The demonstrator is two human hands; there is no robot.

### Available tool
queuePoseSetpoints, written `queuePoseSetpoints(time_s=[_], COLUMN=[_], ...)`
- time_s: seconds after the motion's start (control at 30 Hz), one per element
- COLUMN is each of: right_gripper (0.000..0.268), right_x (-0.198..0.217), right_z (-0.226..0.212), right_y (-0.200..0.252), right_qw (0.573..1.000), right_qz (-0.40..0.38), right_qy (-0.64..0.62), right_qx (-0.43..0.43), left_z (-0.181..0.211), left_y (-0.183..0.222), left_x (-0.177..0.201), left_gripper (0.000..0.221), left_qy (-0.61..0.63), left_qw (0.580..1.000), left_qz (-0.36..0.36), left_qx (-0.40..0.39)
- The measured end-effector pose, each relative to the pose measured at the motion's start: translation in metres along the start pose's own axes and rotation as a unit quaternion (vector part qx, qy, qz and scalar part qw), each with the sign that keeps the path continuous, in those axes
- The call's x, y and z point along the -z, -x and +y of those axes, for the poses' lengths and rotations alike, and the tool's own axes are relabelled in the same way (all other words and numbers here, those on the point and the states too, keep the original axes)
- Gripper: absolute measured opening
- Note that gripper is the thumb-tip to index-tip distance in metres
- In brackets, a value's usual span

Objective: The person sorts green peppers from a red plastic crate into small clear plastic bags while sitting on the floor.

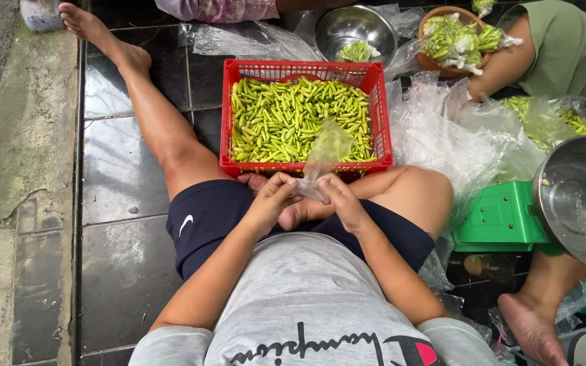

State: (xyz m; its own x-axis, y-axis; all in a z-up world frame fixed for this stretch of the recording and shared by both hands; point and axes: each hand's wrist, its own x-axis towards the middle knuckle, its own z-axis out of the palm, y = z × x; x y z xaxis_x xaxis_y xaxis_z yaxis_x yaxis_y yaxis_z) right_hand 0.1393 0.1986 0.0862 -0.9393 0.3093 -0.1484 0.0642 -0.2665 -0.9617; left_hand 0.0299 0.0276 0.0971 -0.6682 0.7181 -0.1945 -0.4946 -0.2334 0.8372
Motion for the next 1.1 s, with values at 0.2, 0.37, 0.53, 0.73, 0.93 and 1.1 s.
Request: queuePoseSetpoints(time_s=[0.2,0.37,0.53,0.73,0.93,1.1], right_gripper=[0.009,0.018,0.035,0.031,0.016,0.013], right_x=[0.0,0.001,0.003,-0.004,0.017,0.022], right_z=[-0.006,0.019,0.015,0.001,0.042,0.052], right_y=[0.005,0.004,0.004,0.005,-0.001,-0.005], right_qw=[0.97,1.0,0.994,0.989,0.993,0.999], right_qz=[0.007,-0.003,-0.038,-0.007,-0.024,0.016], right_qy=[0.186,0.013,-0.094,-0.138,0.113,-0.031], right_qx=[0.154,0.017,-0.042,-0.05,-0.005,-0.031], left_z=[-0.061,-0.048,-0.045,-0.095,-0.068,-0.101], left_y=[-0.01,-0.011,0.0,-0.028,-0.012,-0.026], left_x=[0.027,0.017,-0.001,0.035,0.02,0.03], left_gripper=[0.037,0.015,0.021,0.016,0.029,0.034], left_qy=[-0.186,-0.137,0.108,-0.197,-0.01,-0.213], left_qw=[0.981,0.991,0.992,0.979,1.0,0.977], left_qz=[-0.055,0.002,-0.025,0.002,0.006,-0.007], left_qx=[-0.029,-0.014,0.061,0.043,0.004,-0.024])
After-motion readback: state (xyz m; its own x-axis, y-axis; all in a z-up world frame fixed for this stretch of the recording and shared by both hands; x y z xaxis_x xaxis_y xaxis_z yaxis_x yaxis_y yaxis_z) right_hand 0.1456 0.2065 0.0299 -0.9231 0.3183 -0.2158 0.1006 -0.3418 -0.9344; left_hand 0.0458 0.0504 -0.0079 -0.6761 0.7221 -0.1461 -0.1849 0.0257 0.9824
